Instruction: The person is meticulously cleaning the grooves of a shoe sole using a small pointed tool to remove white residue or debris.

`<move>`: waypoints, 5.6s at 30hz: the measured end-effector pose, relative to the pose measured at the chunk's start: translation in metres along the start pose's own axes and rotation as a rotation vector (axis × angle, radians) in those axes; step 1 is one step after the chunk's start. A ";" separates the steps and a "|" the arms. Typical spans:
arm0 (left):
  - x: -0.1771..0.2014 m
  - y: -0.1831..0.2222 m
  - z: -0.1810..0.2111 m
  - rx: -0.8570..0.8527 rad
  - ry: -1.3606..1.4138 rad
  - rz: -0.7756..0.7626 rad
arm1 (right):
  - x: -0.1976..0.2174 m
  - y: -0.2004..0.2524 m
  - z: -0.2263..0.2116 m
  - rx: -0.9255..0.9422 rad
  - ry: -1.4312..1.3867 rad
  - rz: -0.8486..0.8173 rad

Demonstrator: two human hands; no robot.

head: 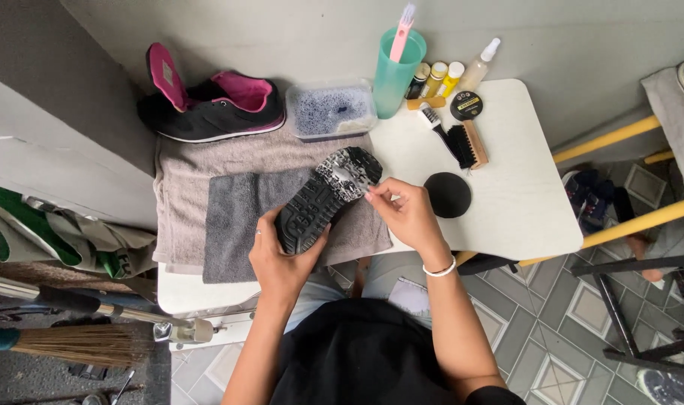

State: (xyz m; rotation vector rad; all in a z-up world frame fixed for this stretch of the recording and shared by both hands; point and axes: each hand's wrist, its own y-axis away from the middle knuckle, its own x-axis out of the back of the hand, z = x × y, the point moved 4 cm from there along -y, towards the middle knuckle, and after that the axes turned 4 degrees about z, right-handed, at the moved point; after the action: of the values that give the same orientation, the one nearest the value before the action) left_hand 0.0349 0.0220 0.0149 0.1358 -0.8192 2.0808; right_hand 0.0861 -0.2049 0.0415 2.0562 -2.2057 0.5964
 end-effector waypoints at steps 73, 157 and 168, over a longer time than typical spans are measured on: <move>0.004 -0.016 0.003 -0.139 0.025 0.060 | 0.009 0.000 -0.013 0.150 0.131 0.085; -0.008 -0.021 -0.009 -0.161 0.099 -0.028 | 0.011 -0.064 -0.021 0.216 0.292 -0.128; -0.007 -0.021 -0.010 -0.132 0.055 0.015 | 0.030 -0.029 -0.017 0.091 0.345 -0.157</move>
State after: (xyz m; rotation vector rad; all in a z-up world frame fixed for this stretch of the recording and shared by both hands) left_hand 0.0576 0.0320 0.0151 0.0003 -0.9232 2.0281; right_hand 0.1077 -0.2286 0.0732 1.9634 -1.8387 0.9669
